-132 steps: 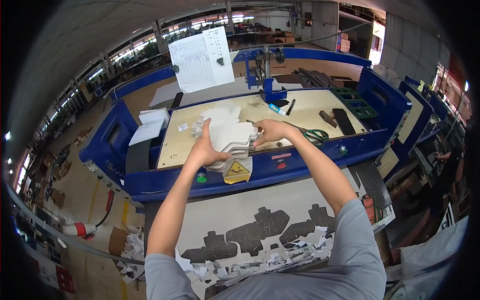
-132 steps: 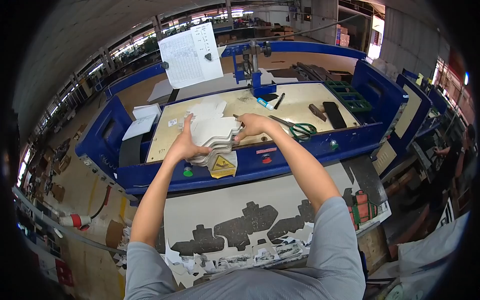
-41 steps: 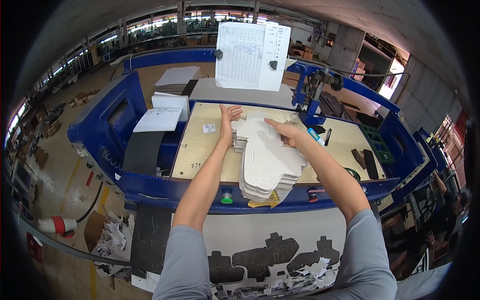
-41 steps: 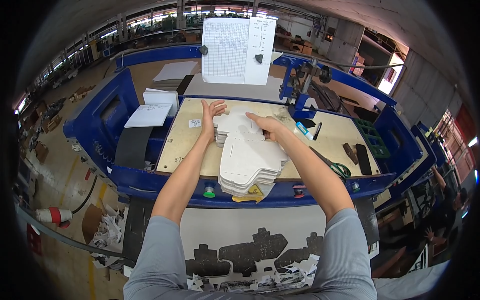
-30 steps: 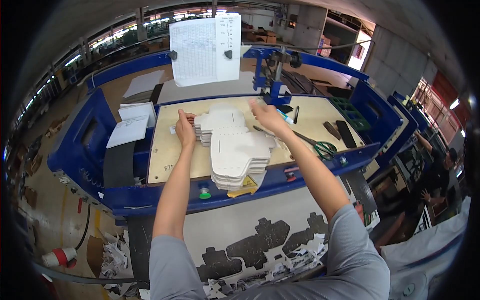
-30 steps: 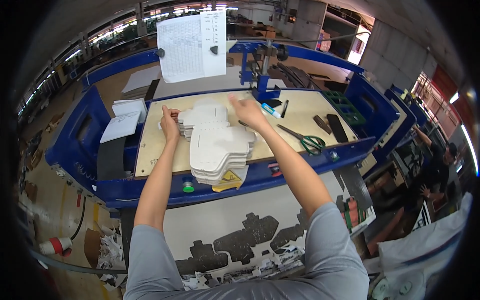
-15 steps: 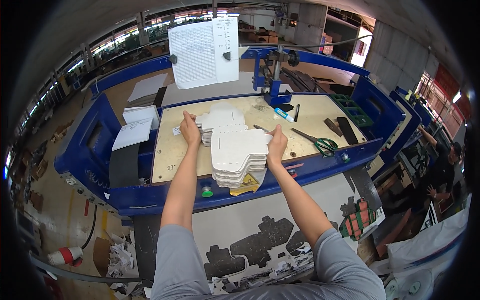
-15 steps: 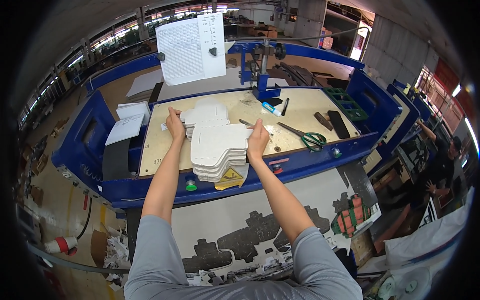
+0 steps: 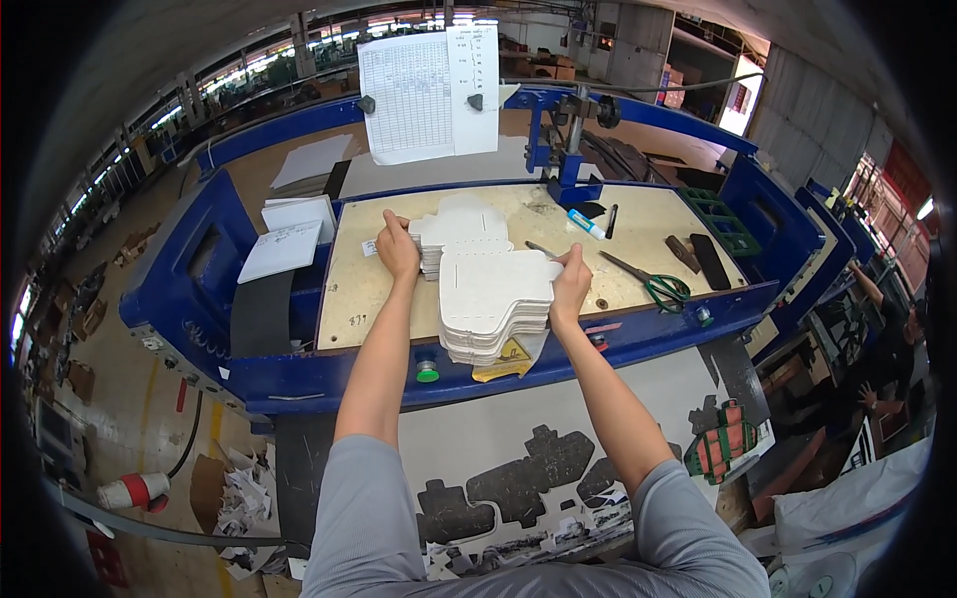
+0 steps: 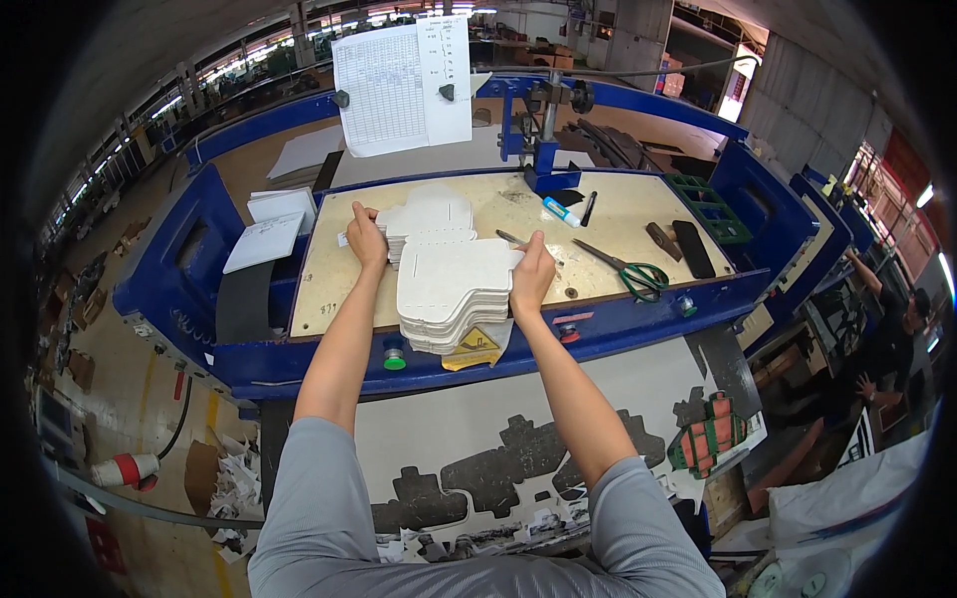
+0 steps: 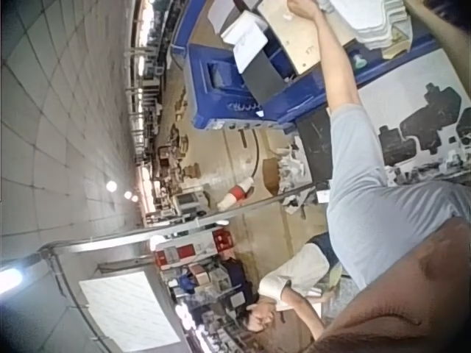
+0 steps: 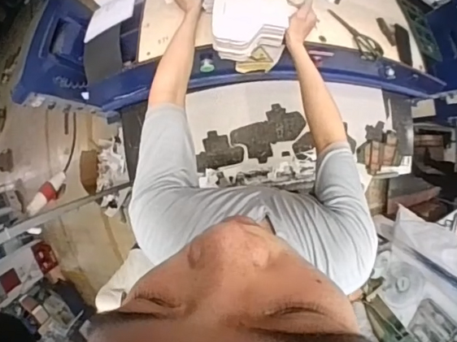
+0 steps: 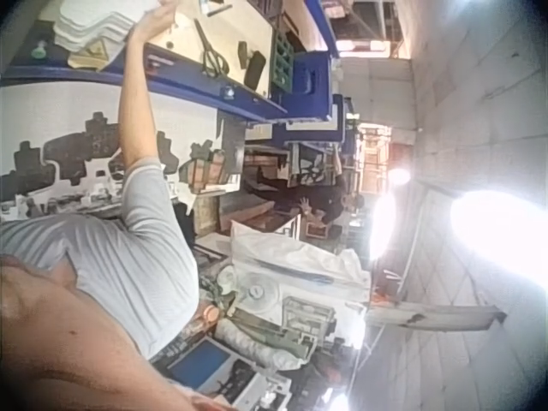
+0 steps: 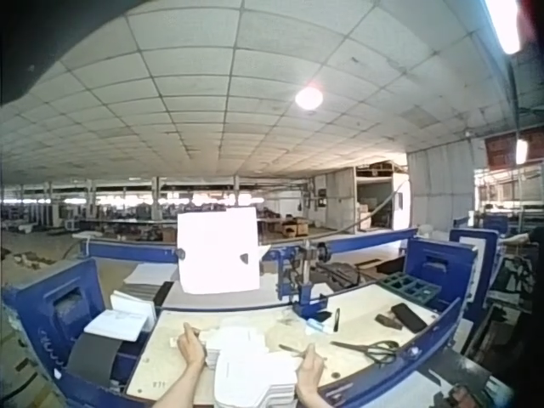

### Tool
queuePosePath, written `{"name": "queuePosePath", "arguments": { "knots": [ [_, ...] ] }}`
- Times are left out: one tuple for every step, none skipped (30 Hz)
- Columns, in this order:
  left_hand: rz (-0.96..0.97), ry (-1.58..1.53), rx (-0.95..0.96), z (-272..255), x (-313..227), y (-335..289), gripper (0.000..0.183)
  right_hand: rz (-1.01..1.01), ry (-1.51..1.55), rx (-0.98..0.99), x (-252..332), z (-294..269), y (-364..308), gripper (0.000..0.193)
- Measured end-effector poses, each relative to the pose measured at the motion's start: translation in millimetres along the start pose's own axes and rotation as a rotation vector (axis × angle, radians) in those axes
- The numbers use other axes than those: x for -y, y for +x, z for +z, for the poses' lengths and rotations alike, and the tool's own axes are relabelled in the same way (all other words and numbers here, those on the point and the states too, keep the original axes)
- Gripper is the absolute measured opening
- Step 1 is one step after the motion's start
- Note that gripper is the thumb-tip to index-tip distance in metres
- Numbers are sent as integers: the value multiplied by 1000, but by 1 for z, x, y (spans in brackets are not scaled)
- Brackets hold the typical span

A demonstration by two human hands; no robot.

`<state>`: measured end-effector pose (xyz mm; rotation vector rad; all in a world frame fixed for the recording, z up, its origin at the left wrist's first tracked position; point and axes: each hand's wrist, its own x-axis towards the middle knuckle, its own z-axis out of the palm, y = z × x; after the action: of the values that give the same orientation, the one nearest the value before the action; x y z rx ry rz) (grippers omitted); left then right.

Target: Using a hydraulic die cutting machine to cut shoe components from sheets of material.

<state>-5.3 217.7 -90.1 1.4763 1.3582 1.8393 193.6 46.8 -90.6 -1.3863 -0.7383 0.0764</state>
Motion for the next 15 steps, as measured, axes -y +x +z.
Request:
{"name": "queuePosePath", "arguments": {
  "knots": [
    [9,22,-14,-1,0,0,68,-2,5,4,1,0,-2,60],
    [12,24,-20,-3,1,0,68,-10,7,-12,2,0,-5,60],
    [18,30,-5,-3,0,-3,68,-19,4,-33,1,-2,-5,60],
    [24,37,11,-2,-1,-5,69,-33,-18,-60,-2,-1,-4,60],
    [23,35,12,-1,-2,-5,69,-34,-20,-61,-5,-3,-2,60],
    [14,37,27,-3,-2,-3,69,1,-26,-41,-1,-3,-3,60],
    [4,40,42,-4,-1,-1,68,37,-33,-20,2,-2,-4,61],
    [2,45,38,-5,0,0,68,39,-32,-15,2,0,-4,61],
    [10,44,42,-4,0,0,68,29,-21,-37,2,1,-3,61],
    [18,43,45,-3,1,0,68,19,-11,-58,2,2,-1,62],
    [15,45,44,-2,1,0,68,20,-12,-55,1,2,1,62],
    [11,38,44,-1,1,0,68,21,-12,-53,1,2,2,63],
    [7,30,43,-1,2,0,68,21,-12,-51,0,2,3,63],
    [4,34,41,0,2,0,68,13,-6,-49,-1,2,3,64],
    [14,43,34,0,2,1,68,15,-5,-42,-2,1,4,64]
  ]
}}
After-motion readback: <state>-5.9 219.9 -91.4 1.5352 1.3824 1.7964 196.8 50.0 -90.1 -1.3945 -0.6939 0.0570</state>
